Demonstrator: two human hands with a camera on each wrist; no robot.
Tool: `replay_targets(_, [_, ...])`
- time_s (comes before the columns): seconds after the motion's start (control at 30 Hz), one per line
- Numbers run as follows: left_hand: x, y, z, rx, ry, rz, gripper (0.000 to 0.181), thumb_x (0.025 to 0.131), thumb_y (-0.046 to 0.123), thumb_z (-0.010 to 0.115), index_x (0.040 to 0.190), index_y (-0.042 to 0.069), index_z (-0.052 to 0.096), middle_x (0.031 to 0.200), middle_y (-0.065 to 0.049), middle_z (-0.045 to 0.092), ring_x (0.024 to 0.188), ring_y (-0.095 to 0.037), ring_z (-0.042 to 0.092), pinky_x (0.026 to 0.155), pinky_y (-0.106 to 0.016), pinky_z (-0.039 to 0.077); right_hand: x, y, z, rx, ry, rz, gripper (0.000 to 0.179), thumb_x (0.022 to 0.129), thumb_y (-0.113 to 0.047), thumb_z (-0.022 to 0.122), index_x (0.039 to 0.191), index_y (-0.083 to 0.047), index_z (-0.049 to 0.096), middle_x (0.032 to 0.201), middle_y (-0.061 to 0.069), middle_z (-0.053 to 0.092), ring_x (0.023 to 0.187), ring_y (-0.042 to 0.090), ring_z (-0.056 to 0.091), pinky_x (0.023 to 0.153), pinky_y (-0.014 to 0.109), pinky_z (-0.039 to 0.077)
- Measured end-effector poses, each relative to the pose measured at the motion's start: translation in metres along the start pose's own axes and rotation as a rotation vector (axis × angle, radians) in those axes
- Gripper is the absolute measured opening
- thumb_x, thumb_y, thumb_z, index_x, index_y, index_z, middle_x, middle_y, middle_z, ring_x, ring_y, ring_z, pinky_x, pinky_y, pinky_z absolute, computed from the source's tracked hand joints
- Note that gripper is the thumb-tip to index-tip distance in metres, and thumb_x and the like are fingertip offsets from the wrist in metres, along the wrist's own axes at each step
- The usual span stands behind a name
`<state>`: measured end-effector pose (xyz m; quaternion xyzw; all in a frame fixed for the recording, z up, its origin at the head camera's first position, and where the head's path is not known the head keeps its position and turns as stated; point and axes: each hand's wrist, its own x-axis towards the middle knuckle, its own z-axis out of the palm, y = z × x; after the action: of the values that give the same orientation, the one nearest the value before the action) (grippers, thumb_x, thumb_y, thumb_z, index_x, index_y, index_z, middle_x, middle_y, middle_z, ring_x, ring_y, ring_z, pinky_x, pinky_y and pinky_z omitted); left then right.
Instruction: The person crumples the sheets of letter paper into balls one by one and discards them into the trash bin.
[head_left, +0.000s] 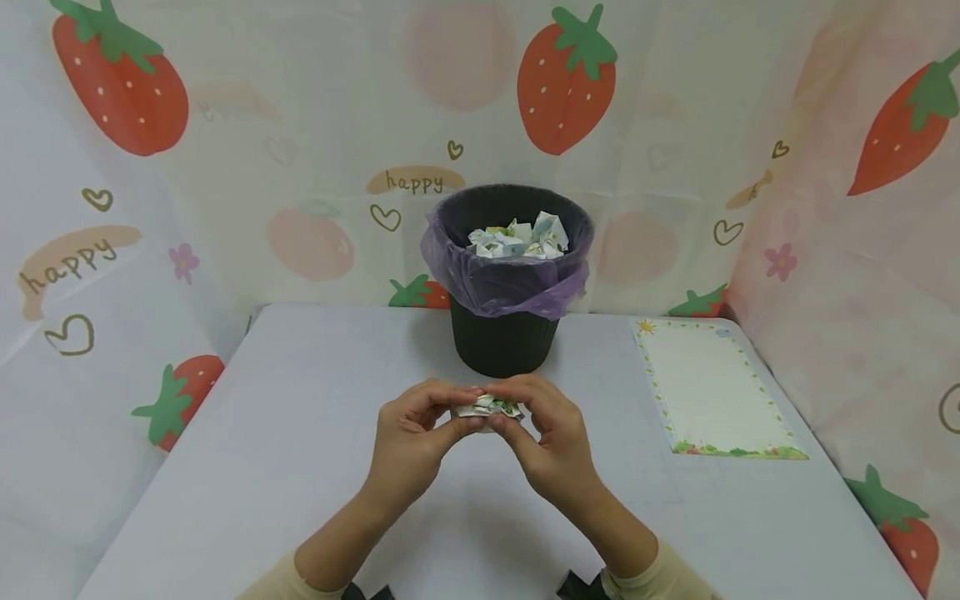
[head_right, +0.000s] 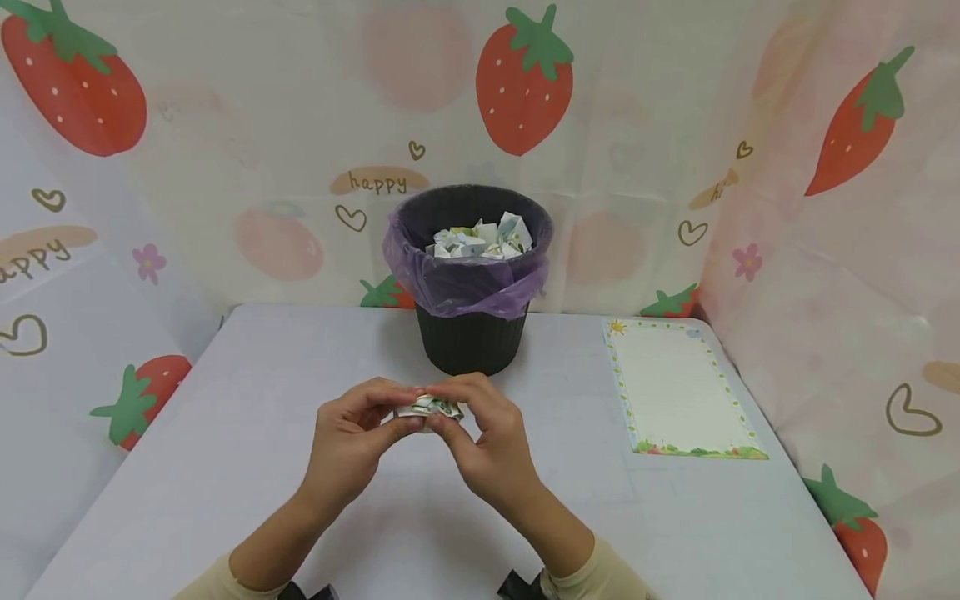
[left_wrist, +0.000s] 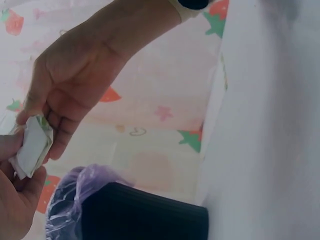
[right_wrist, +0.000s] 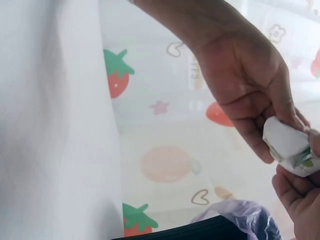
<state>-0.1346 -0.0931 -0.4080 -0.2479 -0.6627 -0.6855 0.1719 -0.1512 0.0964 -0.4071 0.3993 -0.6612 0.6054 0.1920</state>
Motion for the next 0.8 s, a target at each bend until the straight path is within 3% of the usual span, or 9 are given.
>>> replay_targets(0.1, [0.004, 0.001, -0.003, 0.057, -0.079, 0.034, 0.035, 0.084, -0.003, 0.081, 0.117, 0.006, 0.073, 0.116, -0.010, 0.071, 0.109, -0.023, 0.067, 0.097, -0.032, 0.057, 0.001, -0.001, -0.005, 0.054, -0.003, 0.085, 0.034, 0.091, 0.013, 0.068, 0.122, 0.001, 0.065, 0.115, 0.016, 0.065, 0.107, 0.023, 0.065, 0.089, 0.027, 0.059])
replay_targets(0.17, [0.006, 0.001, -0.005, 0.157, -0.137, 0.125, 0.045, 0.083, 0.001, 0.083, 0.125, 0.008, 0.071, 0.122, -0.007, 0.070, 0.114, -0.023, 0.065, 0.098, -0.030, 0.056, 0.003, -0.002, -0.011, 0.128, -0.010, 0.157, 0.031, 0.094, 0.010, 0.066, 0.124, 0.003, 0.064, 0.118, 0.014, 0.065, 0.108, 0.021, 0.066, 0.089, 0.027, 0.060])
replay_targets(0.23, [0.009, 0.001, -0.007, 0.261, -0.172, 0.256, 0.053, 0.080, 0.001, 0.085, 0.130, 0.007, 0.068, 0.127, -0.007, 0.069, 0.116, -0.022, 0.065, 0.097, -0.028, 0.056, 0.004, -0.002, -0.015, 0.204, -0.016, 0.229, 0.030, 0.096, 0.006, 0.065, 0.126, 0.007, 0.062, 0.120, 0.011, 0.066, 0.107, 0.018, 0.067, 0.088, 0.027, 0.060])
replay_targets(0.33, [0.010, 0.002, -0.007, 0.398, -0.155, 0.408, 0.059, 0.078, 0.001, 0.087, 0.133, 0.005, 0.066, 0.129, -0.007, 0.069, 0.115, -0.021, 0.066, 0.094, -0.024, 0.056, 0.005, 0.000, -0.017, 0.289, -0.004, 0.311, 0.033, 0.098, 0.001, 0.065, 0.129, 0.012, 0.059, 0.121, 0.008, 0.068, 0.103, 0.015, 0.068, 0.086, 0.026, 0.060])
replay_targets(0.4, [0.010, 0.002, -0.006, 0.413, -0.122, 0.438, 0.057, 0.078, -0.002, 0.086, 0.132, 0.003, 0.067, 0.126, -0.009, 0.070, 0.112, -0.022, 0.067, 0.092, -0.023, 0.057, 0.005, 0.000, -0.015, 0.316, 0.032, 0.366, 0.038, 0.097, 0.000, 0.066, 0.132, 0.012, 0.058, 0.122, 0.008, 0.069, 0.102, 0.015, 0.069, 0.087, 0.025, 0.060])
replay_targets(0.5, [0.009, 0.000, -0.005, 0.417, -0.072, 0.425, 0.053, 0.079, -0.003, 0.085, 0.129, 0.002, 0.068, 0.121, -0.009, 0.072, 0.109, -0.022, 0.068, 0.091, -0.022, 0.056, 0.002, -0.001, -0.008, 0.280, 0.135, 0.396, 0.038, 0.095, -0.002, 0.071, 0.130, 0.007, 0.061, 0.123, 0.012, 0.070, 0.103, 0.017, 0.070, 0.089, 0.027, 0.060])
replay_targets(0.6, [0.007, -0.002, -0.004, 0.402, -0.028, 0.387, 0.050, 0.079, -0.003, 0.085, 0.126, 0.003, 0.069, 0.116, -0.009, 0.072, 0.105, -0.021, 0.069, 0.091, -0.021, 0.056, -0.001, -0.003, -0.001, 0.177, 0.218, 0.333, 0.037, 0.091, -0.001, 0.075, 0.126, 0.002, 0.066, 0.124, 0.015, 0.071, 0.101, 0.019, 0.072, 0.087, 0.028, 0.060])
replay_targets(0.7, [0.005, -0.003, -0.005, 0.343, 0.017, 0.319, 0.045, 0.081, -0.003, 0.083, 0.123, 0.002, 0.070, 0.113, -0.011, 0.072, 0.101, -0.021, 0.069, 0.090, -0.024, 0.058, -0.002, -0.004, 0.004, 0.045, 0.181, 0.184, 0.051, 0.085, 0.006, 0.077, 0.134, 0.001, 0.063, 0.131, 0.017, 0.068, 0.110, 0.023, 0.070, 0.093, 0.031, 0.059])
replay_targets(0.8, [0.005, 0.000, -0.006, 0.227, 0.057, 0.159, 0.037, 0.084, 0.000, 0.081, 0.120, 0.001, 0.069, 0.113, -0.012, 0.071, 0.098, -0.021, 0.070, 0.088, -0.026, 0.060, -0.001, -0.003, 0.008, -0.053, 0.076, 0.035, 0.080, 0.077, 0.011, 0.083, 0.149, 0.003, 0.049, 0.144, 0.020, 0.059, 0.130, 0.026, 0.061, 0.105, 0.035, 0.052])
